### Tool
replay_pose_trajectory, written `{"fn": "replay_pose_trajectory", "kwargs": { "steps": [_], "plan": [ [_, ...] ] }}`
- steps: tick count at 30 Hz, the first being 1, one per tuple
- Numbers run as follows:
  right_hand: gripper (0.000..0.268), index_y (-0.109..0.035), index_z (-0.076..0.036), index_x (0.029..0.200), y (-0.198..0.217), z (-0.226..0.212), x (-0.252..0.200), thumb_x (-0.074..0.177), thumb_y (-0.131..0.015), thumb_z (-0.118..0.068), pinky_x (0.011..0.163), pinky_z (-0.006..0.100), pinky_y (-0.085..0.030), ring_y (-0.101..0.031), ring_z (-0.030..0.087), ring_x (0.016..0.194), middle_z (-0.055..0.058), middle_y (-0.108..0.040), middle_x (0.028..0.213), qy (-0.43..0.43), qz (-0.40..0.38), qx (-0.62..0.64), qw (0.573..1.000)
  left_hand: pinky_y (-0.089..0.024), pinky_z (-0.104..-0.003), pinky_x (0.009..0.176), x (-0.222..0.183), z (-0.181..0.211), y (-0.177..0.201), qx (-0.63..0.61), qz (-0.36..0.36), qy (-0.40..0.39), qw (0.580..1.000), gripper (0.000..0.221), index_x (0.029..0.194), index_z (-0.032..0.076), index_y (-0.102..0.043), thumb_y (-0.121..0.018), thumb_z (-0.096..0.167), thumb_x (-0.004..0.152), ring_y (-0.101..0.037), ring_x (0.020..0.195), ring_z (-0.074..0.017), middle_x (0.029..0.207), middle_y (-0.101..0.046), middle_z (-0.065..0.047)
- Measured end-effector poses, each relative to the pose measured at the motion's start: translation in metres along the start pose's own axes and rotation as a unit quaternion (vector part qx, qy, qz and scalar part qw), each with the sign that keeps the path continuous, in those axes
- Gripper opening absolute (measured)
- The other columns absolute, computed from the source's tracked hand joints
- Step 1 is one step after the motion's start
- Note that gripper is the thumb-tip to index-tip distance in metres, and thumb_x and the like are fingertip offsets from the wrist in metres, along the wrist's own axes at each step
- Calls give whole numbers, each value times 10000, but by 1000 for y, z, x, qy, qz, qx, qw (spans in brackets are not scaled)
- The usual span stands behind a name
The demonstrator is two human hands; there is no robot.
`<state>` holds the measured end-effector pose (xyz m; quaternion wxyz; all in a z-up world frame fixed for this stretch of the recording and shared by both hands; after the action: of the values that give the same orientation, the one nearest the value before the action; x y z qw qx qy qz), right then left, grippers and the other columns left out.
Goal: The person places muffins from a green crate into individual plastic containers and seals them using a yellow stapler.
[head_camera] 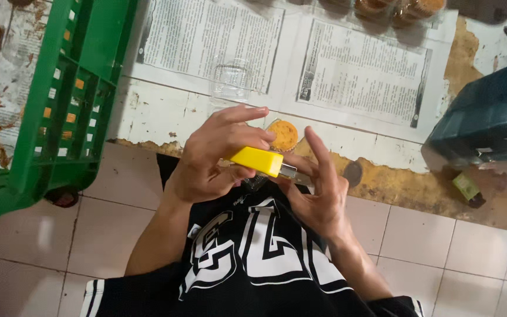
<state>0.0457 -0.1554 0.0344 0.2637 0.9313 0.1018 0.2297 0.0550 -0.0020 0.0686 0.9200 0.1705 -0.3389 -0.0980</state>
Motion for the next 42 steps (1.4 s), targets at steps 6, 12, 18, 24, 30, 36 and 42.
{"fn": "replay_pose_trajectory", "kwargs": {
  "steps": [6,12,18,24,30,36,42],
  "plan": [
    [777,-264,-81,1438,4,2,4,835,-755,-87,875,219,-558,-683,141,1072,37,-712,1096,-50,-42,-7,998,-393,-575,1084,-3,-3,-8,63,-54,23,996,292,1164,116,-554,-491,327,971,-504,1288,-308,1190,-644,-45],
    [747,-273,-96,1431,2,8,12,832,-720,-81,882,257,-569,-681,169,1078,65,-712,1084,-76,-87,41,992,-360,-499,1085,-6,-4,-21,158,-117,33,980,360,1228,143,-577,-626,317,916,-545,1245,-268,1240,-641,-14],
    [747,-315,16,1422,-19,32,9,815,-722,-140,688,210,-584,-651,116,737,103,-670,962,-186,-11,427,885,-536,-274,690,-19,-15,-35,106,-42,78,990,399,1339,184,-461,-600,285,979,-553,524,-43,1123,-720,-45],
    [499,-345,21,1384,-54,78,-20,971,-438,-244,821,409,-556,-632,304,943,188,-568,1101,-299,68,505,806,-544,-460,715,-28,-20,-67,292,-45,216,931,664,1505,174,-225,-578,287,954,-632,887,-310,1171,-531,-189],
    [482,-381,11,1294,-18,96,-15,950,-496,-306,763,521,-590,-659,373,932,195,-552,1159,-271,155,580,753,-397,-578,1016,-30,-13,-30,204,15,163,965,869,1437,-62,-229,-586,500,879,-466,1208,-492,1383,-385,-335],
    [554,-385,-12,1318,23,127,-15,973,-300,-438,760,379,-565,-615,211,838,114,-529,1049,-333,157,511,777,-435,-472,966,-59,-37,12,246,89,217,940,716,1455,-31,-241,-497,412,954,-526,1083,-349,1333,-427,-275],
    [679,-417,7,1319,24,130,-20,947,-272,-542,558,311,-538,-621,203,601,139,-603,936,-302,104,673,667,-486,-472,807,-58,-46,13,218,84,304,923,626,1403,-85,-348,-564,283,946,-548,1005,-370,1241,-468,-286]
  ]
}}
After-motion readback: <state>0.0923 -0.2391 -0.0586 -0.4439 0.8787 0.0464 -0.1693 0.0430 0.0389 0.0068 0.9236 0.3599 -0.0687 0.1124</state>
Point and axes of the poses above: each hand's wrist, its own x-axis towards the middle knuckle, its own y-axis out of the back of the hand, z = x × y, the point moved 9 cm from there along x, towards the middle knuckle
